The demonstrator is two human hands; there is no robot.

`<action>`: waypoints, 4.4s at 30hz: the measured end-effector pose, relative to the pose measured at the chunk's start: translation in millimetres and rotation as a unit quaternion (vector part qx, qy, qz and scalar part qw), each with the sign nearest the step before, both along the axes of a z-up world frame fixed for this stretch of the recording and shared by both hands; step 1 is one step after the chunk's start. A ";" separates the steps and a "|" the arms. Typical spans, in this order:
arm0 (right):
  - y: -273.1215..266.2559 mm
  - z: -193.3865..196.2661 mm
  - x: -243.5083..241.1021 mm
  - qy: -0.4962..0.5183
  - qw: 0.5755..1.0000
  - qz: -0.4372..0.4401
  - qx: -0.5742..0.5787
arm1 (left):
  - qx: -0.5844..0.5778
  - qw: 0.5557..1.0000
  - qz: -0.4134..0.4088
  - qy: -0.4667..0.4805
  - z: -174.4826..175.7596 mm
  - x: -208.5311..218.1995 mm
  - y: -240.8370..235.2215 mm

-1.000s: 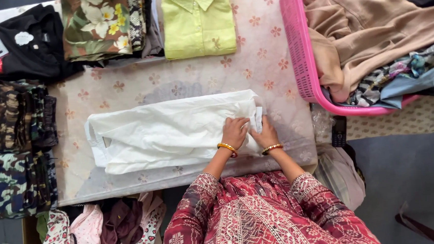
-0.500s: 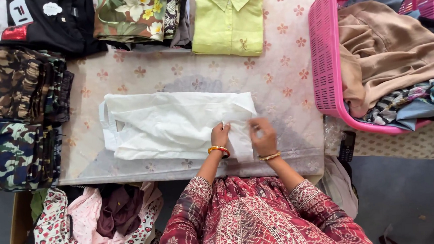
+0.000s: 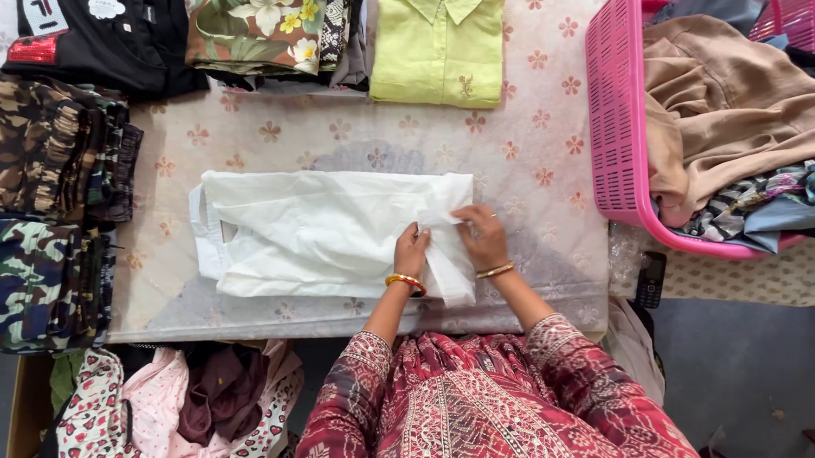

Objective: Folding a white shirt on a table

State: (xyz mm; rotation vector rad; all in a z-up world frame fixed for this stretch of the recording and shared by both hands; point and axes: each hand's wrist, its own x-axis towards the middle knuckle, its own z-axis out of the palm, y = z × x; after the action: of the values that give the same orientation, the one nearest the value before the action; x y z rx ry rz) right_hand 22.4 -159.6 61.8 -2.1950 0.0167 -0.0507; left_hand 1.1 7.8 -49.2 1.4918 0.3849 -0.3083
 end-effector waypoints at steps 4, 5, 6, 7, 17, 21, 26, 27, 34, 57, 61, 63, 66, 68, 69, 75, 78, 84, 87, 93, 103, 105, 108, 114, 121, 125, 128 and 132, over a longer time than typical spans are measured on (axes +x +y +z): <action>36.2 22.8 -9.7 -0.155 0.970 0.137 -0.127 | -0.217 0.974 0.055 0.035 24.8 2.4 11.1; 42.3 25.4 -11.0 -0.158 0.966 0.151 -0.138 | -0.251 0.964 0.064 0.062 31.9 2.6 14.1; 43.2 22.5 -11.4 -0.159 0.966 0.154 -0.136 | -0.250 0.964 0.067 0.062 15.2 3.9 12.0; 43.9 19.6 -12.9 -0.158 0.966 0.159 -0.132 | -0.223 0.972 0.056 0.057 -1.6 4.0 9.7; 20.8 -12.2 29.6 0.064 0.965 0.194 -0.165 | -0.008 1.000 0.019 -0.001 1.7 12.2 -2.0; 51.3 68.2 64.8 -0.003 0.910 0.325 -0.256 | 0.037 0.999 0.026 -0.018 -4.1 13.2 -5.6; 38.0 14.8 98.9 -0.001 0.804 0.476 -0.355 | 0.059 0.997 0.041 0.003 35.4 9.2 0.7; 37.0 11.8 100.3 -0.003 0.800 0.483 -0.357 | 0.057 0.997 0.049 0.003 37.7 9.1 1.9; 74.1 98.0 88.2 -0.025 0.753 0.512 -0.413 | 0.088 0.992 0.073 -0.054 36.0 -2.1 -8.0; 177.9 68.5 141.6 -0.008 0.759 0.558 -0.337 | 0.128 0.969 0.210 0.027 54.4 -60.4 82.6; 201.9 69.0 151.5 0.004 0.762 0.558 -0.328 | -0.157 0.930 0.309 0.122 55.9 -55.1 114.6; 213.1 69.4 155.5 -0.005 0.760 0.568 -0.314 | -0.229 0.902 0.324 0.173 71.7 -53.2 134.2; 235.1 73.9 162.1 0.023 0.753 0.564 -0.337 | -0.298 0.874 0.319 0.213 55.6 -52.3 153.8; 249.4 73.9 166.6 0.006 0.760 0.565 -0.321 | -0.296 0.888 0.331 0.117 5.9 -53.2 156.3; 259.5 74.3 169.0 0.006 0.759 0.567 -0.321 | -0.297 0.887 0.333 0.116 14.2 -51.9 167.4; 328.8 68.0 177.9 -0.012 0.751 0.593 -0.289 | -0.364 0.842 0.379 0.119 48.3 -52.3 235.9; 361.3 62.8 181.4 -0.024 0.744 0.608 -0.275 | -0.318 0.846 0.420 0.087 22.4 -55.6 252.8; 418.0 49.9 186.2 -0.017 0.733 0.632 -0.251 | -0.101 0.857 0.503 -0.054 26.4 -63.2 291.1; 442.7 32.7 187.1 -0.027 0.724 0.645 -0.242 | -0.037 0.857 0.508 -0.080 27.7 -65.0 307.1; 470.2 5.6 184.3 -0.041 0.705 0.636 -0.313 | 0.079 0.863 0.490 -0.094 49.0 -68.5 334.4; 483.3 23.8 177.4 -0.158 0.719 0.600 -0.314 | 0.171 0.886 0.431 -0.030 56.5 -60.1 344.8; 483.5 26.5 174.0 -0.206 0.731 0.567 -0.319 | 0.173 0.886 0.429 -0.032 49.2 -57.0 342.4; 476.3 22.0 176.5 -0.184 0.777 0.490 -0.348 | 0.172 0.898 0.405 -0.016 30.8 -57.1 339.7; 444.7 5.8 190.5 0.100 0.819 0.464 -0.323 | 0.089 0.917 0.384 0.067 71.4 -45.5 353.1; 355.5 102.1 184.8 0.089 0.866 0.443 -0.216 | -0.091 0.946 0.310 -0.001 10.9 -26.9 346.8; 257.3 156.6 181.3 0.043 0.891 0.421 -0.164 | -0.069 0.990 0.109 -0.050 72.4 28.2 339.0; 182.3 180.9 184.2 0.004 0.931 0.345 -0.122 | 0.041 0.983 0.023 -0.175 136.0 98.3 315.7; 110.9 248.0 143.4 -0.125 0.946 0.242 -0.177 | -0.062 0.957 -0.037 -0.280 225.5 142.8 268.2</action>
State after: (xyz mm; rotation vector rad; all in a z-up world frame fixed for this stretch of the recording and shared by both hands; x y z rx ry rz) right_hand 165.8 -48.7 309.8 -2.4709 -0.7227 -0.0590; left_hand 143.9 276.0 176.3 1.4015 -0.1430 0.0406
